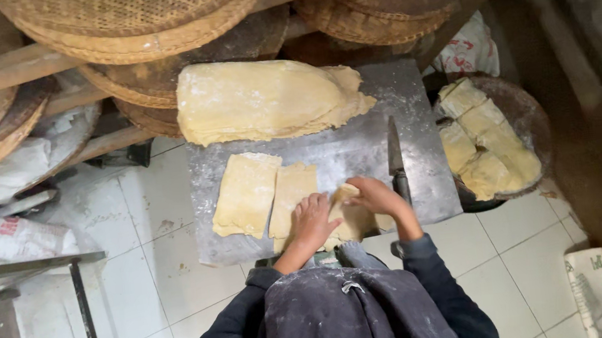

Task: The person portions a large piece of dough by cutting it with a knife and then places the smaller pieces into a basket.

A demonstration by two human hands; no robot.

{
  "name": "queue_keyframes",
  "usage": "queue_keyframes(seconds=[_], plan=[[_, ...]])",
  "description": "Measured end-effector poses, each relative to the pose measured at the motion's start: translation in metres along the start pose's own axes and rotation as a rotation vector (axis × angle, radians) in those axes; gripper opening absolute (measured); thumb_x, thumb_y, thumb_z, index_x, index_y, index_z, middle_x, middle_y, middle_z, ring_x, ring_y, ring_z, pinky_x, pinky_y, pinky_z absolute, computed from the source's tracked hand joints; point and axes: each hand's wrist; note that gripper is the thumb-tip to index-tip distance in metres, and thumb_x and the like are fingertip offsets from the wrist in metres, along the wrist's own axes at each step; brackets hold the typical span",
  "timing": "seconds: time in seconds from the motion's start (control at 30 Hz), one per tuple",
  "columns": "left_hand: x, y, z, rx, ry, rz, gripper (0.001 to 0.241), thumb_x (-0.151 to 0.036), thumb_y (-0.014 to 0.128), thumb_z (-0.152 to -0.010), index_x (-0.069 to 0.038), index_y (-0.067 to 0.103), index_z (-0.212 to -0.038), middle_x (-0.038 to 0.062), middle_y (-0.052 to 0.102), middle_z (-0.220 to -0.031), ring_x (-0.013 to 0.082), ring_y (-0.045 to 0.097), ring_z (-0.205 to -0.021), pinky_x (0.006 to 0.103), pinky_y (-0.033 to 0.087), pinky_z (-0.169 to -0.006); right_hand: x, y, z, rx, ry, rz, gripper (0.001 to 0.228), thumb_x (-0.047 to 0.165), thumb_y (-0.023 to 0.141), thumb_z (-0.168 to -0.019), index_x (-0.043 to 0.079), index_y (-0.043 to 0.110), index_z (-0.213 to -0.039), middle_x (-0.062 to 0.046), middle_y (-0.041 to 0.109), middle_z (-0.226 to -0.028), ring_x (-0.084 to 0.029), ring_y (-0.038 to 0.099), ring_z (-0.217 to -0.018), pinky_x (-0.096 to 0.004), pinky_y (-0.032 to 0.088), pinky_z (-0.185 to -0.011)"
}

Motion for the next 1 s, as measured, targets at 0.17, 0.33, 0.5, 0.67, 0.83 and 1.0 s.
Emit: queue_keyframes(seconds=[0.17,0.33,0.5,0.67,0.83,1.0], plan=[[0.009,-0.011,0.007,0.244,0.12,0.233,0.062,-0.044,0.07,-0.091,-0.005,0.055,-0.137,0.019,0.069,-0.121,0.0376,0.063,-0.114,0.0483,0.042,-0.105,0.068,-0.035,0.025,0.019,0.035,0.13,0.041,0.036,0.081,-0.082,0.003,0.067,-0.101,-0.024,0.062,-0.077,-0.043,0.059,-0.07,-0.047,0.048,-0.06],[0.036,-0.006,0.035,0.446,-0.157,0.646,0.056,-0.042,0.061,-0.096,-0.004,0.05,-0.136,0.018,0.068,-0.124,0.0342,0.068,-0.116,0.0467,0.052,-0.101,0.096,-0.046,-0.008,0.077,-0.049,0.057,0.045,0.039,0.082,-0.081,0.003,0.067,-0.103,-0.022,0.062,-0.072,-0.04,0.058,-0.06,-0.044,0.048,-0.057],[0.092,0.025,0.062,-0.122,-0.241,0.607,0.051,-0.032,0.063,-0.102,0.0,0.044,-0.138,0.026,0.057,-0.129,0.0428,0.058,-0.116,0.0526,0.048,-0.093,0.097,0.031,-0.092,-0.033,-0.001,-0.142,0.043,0.034,0.075,-0.087,0.003,0.066,-0.116,-0.018,0.072,-0.097,-0.034,0.072,-0.077,-0.041,0.056,-0.07],[0.098,0.021,0.061,-0.143,-0.507,0.428,0.043,-0.033,0.064,-0.096,-0.006,0.049,-0.127,0.021,0.064,-0.111,0.0464,0.062,-0.1,0.0559,0.049,-0.079,0.096,0.08,-0.117,-0.114,0.208,0.109,0.038,0.036,0.073,-0.087,0.007,0.071,-0.112,-0.017,0.071,-0.108,-0.039,0.067,-0.1,-0.05,0.054,-0.082],[0.079,-0.018,0.066,-0.209,-0.465,0.218,0.033,-0.031,0.066,-0.096,-0.006,0.056,-0.115,0.019,0.068,-0.104,0.0426,0.066,-0.097,0.0535,0.052,-0.077,0.102,0.093,-0.105,-0.191,0.349,0.268,0.04,0.042,0.07,-0.092,0.005,0.068,-0.106,-0.014,0.068,-0.112,-0.038,0.062,-0.108,-0.05,0.052,-0.084],[0.068,-0.042,0.068,-0.26,-0.356,-0.047,0.037,-0.032,0.073,-0.091,-0.007,0.058,-0.113,0.016,0.065,-0.103,0.0368,0.067,-0.098,0.0477,0.055,-0.079,0.1,0.098,-0.1,-0.388,0.127,0.374,0.04,0.036,0.073,-0.086,0.004,0.067,-0.109,-0.013,0.063,-0.12,-0.037,0.057,-0.114,-0.05,0.044,-0.092]])
Point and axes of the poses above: each hand's wrist, its own z-axis away from the middle knuckle, its own y-axis out of the palm, x = y × z
